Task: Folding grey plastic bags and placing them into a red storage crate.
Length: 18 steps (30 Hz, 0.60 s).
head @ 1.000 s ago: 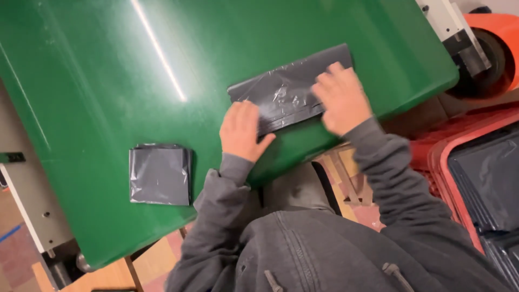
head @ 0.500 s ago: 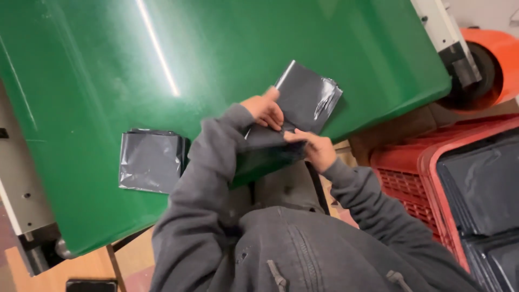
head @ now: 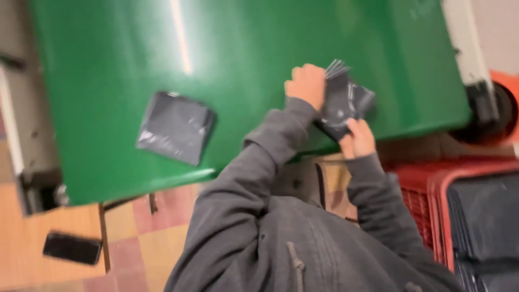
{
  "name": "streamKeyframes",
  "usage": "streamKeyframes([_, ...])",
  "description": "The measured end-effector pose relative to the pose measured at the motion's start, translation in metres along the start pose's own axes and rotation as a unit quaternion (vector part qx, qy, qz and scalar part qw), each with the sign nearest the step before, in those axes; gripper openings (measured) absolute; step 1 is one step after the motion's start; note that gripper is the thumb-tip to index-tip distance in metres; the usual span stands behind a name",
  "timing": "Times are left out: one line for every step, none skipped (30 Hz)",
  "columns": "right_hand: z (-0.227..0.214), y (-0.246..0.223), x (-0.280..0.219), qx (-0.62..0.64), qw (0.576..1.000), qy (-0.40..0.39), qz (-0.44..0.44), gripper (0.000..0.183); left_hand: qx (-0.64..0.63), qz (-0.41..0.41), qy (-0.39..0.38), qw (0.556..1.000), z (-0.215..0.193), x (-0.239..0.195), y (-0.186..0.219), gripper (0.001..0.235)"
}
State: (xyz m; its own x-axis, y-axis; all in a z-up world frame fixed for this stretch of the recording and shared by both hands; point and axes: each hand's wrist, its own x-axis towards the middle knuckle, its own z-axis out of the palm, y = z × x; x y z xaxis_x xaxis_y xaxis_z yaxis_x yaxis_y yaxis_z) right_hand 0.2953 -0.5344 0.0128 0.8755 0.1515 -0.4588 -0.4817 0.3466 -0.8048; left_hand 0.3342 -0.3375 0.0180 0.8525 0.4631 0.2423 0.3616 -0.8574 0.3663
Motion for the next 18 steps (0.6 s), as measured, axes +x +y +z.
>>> streamKeyframes([0.001, 0.0, -0.005, -0.124, 0.989, 0.058, -0.048, 0.01, -0.047, 0.05, -0.04, 0.997, -0.026, -0.009, -0.003, 0.012])
streamKeyframes([-0.001, -0.001, -0.008, -0.244, 0.958, 0.113, -0.1, 0.018, -0.093, 0.1, -0.08, 0.987, -0.049, -0.016, -0.004, 0.012])
streamKeyframes([0.027, -0.001, -0.005, -0.252, 0.959, 0.091, -0.096, 0.018, -0.086, 0.079, -0.071, 0.991, -0.067, -0.024, -0.024, 0.012])
streamKeyframes([0.05, 0.004, -0.013, -0.188, 0.96, -0.036, -0.207, 0.027, -0.124, 0.148, 0.039, 0.98, -0.085, -0.04, -0.043, 0.013])
streamKeyframes([0.071, 0.009, -0.02, -0.112, 0.931, -0.158, -0.309, 0.05, -0.155, 0.217, 0.149, 0.952, -0.102, -0.058, -0.06, 0.015])
streamKeyframes([0.064, 0.029, 0.007, -0.116, 0.934, -0.163, -0.297, 0.05, -0.152, 0.204, 0.144, 0.956, -0.147, -0.066, -0.09, 0.015])
streamKeyframes([0.057, 0.049, 0.034, -0.187, 0.925, -0.182, -0.276, 0.045, -0.17, 0.166, 0.092, 0.967, -0.192, -0.074, -0.119, 0.013])
streamKeyframes([0.054, 0.065, 0.068, -0.256, 0.909, -0.201, -0.261, 0.041, -0.189, 0.132, 0.046, 0.972, -0.237, -0.075, -0.146, 0.014])
streamKeyframes([0.102, 0.07, 0.035, -0.257, 0.908, -0.207, -0.258, 0.041, -0.186, 0.126, 0.048, 0.973, -0.244, -0.084, -0.177, 0.014])
streamKeyframes([0.157, 0.075, 0.003, -0.262, 0.907, -0.233, -0.233, 0.03, -0.215, 0.029, 0.071, 0.974, -0.253, -0.089, -0.209, 0.009])
streamKeyframes([0.21, 0.081, -0.034, -0.267, 0.905, -0.258, -0.207, 0.021, -0.244, -0.067, 0.096, 0.963, -0.263, -0.094, -0.242, 0.019])
streamKeyframes([0.231, 0.099, -0.04, -0.266, 0.904, -0.264, -0.206, 0.021, -0.24, -0.07, 0.1, 0.963, -0.254, -0.1, -0.272, 0.019])
streamKeyframes([0.251, 0.117, -0.047, -0.289, 0.901, -0.27, -0.18, 0.028, -0.173, -0.089, 0.095, 0.976, -0.246, -0.105, -0.302, 0.02])
streamKeyframes([0.267, 0.135, -0.054, -0.313, 0.897, -0.271, -0.153, 0.036, -0.108, -0.106, 0.085, 0.985, -0.235, -0.11, -0.33, 0.024])
streamKeyframes([0.274, 0.147, -0.054, -0.313, 0.897, -0.273, -0.152, 0.036, -0.107, -0.108, 0.085, 0.985, -0.223, -0.112, -0.346, 0.024])
streamKeyframes([0.28, 0.16, -0.054, -0.285, 0.911, -0.282, -0.1, 0.035, -0.093, -0.122, 0.063, 0.986, -0.21, -0.113, -0.362, 0.026])
streamKeyframes([0.287, 0.172, -0.053, -0.256, 0.921, -0.29, -0.047, 0.034, -0.078, -0.135, 0.041, 0.987, -0.198, -0.114, -0.378, 0.029])
streamKeyframes([0.287, 0.176, -0.054, -0.256, 0.921, -0.288, -0.047, 0.034, -0.079, -0.134, 0.04, 0.987, -0.184, -0.114, -0.386, 0.029])
